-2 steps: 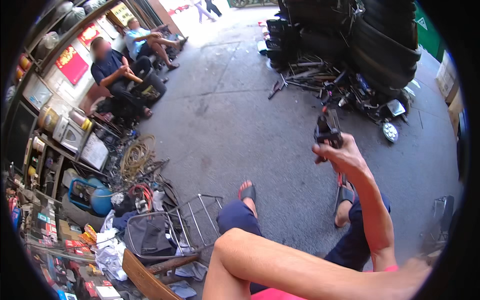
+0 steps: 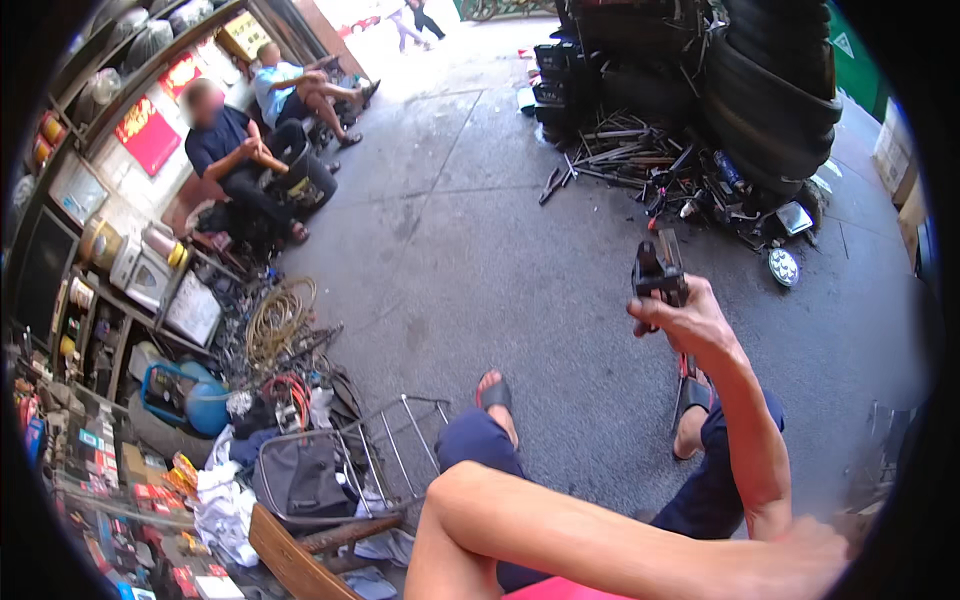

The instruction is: The person sits on the floor in a cluttered workshop and uses a screwdriver to adjust a small black mechanical component held in their left hand. They repeatedly insert the tool into the part, turn it, and inspect the result while seated.

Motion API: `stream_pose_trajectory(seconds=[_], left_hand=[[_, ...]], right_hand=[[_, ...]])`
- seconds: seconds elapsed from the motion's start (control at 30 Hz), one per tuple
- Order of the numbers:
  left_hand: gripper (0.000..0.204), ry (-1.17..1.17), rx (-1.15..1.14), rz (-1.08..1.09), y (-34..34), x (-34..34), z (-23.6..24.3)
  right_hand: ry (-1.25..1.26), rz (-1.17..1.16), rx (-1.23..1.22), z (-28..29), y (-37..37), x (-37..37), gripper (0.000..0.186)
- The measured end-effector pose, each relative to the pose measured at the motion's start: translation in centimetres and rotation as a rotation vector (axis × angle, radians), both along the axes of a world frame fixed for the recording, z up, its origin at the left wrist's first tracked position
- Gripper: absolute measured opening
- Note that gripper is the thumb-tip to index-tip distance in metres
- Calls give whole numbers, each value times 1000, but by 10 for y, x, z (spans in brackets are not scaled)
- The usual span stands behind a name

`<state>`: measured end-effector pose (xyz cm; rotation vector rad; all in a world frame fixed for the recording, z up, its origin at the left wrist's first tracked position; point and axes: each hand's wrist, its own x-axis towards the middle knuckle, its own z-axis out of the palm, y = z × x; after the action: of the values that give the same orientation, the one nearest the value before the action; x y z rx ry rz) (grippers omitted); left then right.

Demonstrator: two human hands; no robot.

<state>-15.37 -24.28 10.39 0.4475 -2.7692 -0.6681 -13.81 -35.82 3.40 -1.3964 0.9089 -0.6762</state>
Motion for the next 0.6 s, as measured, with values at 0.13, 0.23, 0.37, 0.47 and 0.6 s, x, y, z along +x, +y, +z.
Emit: stream_pose_trajectory(seconds=[0.13, 0.23, 0.37, 0.47, 0.6], left_hand=[[23, 201, 555, 70, -12, 76, 22], [17, 646, 914, 708, -38, 154, -30], [19, 1029, 935, 1214, -55, 176, -79], [26, 996, 994, 1163, -53, 167, -101], [30, 1213, 1118, 1071, -45, 163, -98]], right_hand=[[-28, -21, -46, -1, -1, -18, 28], [-165, 58, -224, -32, -8, -10, 29], [-9, -87, -326, -28, -2, -3, 38], [115, -1, -204, -28, -3, -3, 37], [59, -44, -300, -34, 5, 9, 43]])
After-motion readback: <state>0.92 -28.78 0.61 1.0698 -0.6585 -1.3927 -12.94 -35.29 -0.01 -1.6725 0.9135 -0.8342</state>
